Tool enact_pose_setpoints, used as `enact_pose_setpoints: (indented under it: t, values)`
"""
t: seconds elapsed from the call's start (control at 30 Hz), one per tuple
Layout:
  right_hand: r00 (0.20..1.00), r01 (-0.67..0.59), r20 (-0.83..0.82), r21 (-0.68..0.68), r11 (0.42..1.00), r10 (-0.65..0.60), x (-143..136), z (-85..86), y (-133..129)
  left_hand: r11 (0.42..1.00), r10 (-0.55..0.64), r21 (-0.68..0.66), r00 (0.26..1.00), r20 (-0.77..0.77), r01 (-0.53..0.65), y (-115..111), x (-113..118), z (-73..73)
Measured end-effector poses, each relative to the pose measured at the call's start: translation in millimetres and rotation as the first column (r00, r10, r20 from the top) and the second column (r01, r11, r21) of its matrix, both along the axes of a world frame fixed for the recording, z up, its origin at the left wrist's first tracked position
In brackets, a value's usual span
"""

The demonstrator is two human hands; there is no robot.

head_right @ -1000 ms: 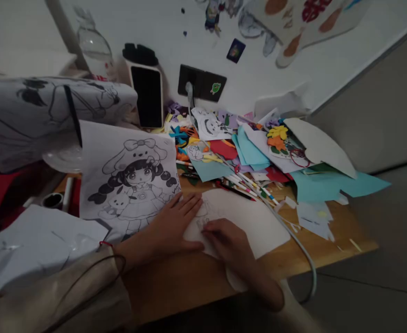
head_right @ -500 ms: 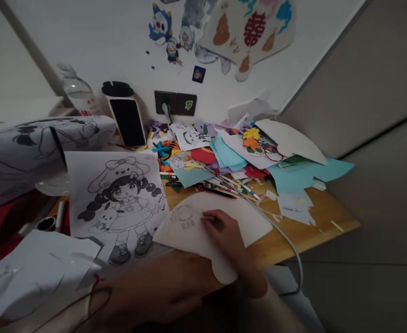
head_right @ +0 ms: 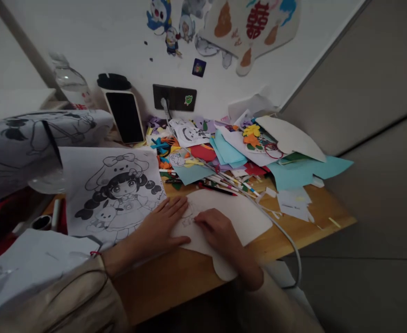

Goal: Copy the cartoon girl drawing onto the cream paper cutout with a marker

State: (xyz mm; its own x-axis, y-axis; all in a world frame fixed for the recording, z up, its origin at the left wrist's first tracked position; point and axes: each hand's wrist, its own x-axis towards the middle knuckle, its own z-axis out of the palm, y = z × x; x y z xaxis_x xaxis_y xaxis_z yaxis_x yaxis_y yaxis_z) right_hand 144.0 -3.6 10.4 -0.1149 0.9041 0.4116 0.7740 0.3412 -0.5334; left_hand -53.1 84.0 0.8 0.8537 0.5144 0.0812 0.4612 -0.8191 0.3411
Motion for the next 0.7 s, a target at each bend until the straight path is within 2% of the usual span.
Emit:
enact_pose_setpoints:
  t: [0.2,0.47,0.5,0.57,0.63,0.7]
  values:
    - [0.998,-0.036,0.055,0.082,0.996,0.032,0,-6.0,-1,1.000,0.004,0.015,1.000,-0.003,-0.004,0,-1,0.7]
    - [0.996,-0.074,0.049,0.044,0.996,0.072,-3,-3.9,-3,0.999,0.003,0.047,0.999,-0.044,-0.001,1,-4,7.1]
    - [0.999,-0.047,0.022,0.029,0.998,0.046,-2,-3.8,-4,0.998,0.008,0.058,0.999,-0.051,-0.005,0,-3,9.1]
    - [0.990,0.120,-0.077,0.017,0.993,-0.119,3,-4.0,-6,0.996,0.029,0.090,0.997,-0.068,-0.023,-8,0,13.5]
    - [0.912,0.352,-0.228,0.007,0.936,-0.341,12,-5.6,-6,0.991,0.046,0.132,0.995,-0.085,-0.034,-25,8,17.5]
    - [0.801,0.496,-0.371,-0.028,0.868,-0.469,22,-8.7,-5,0.984,-0.011,0.174,0.994,-0.105,0.029,-51,19,19.6]
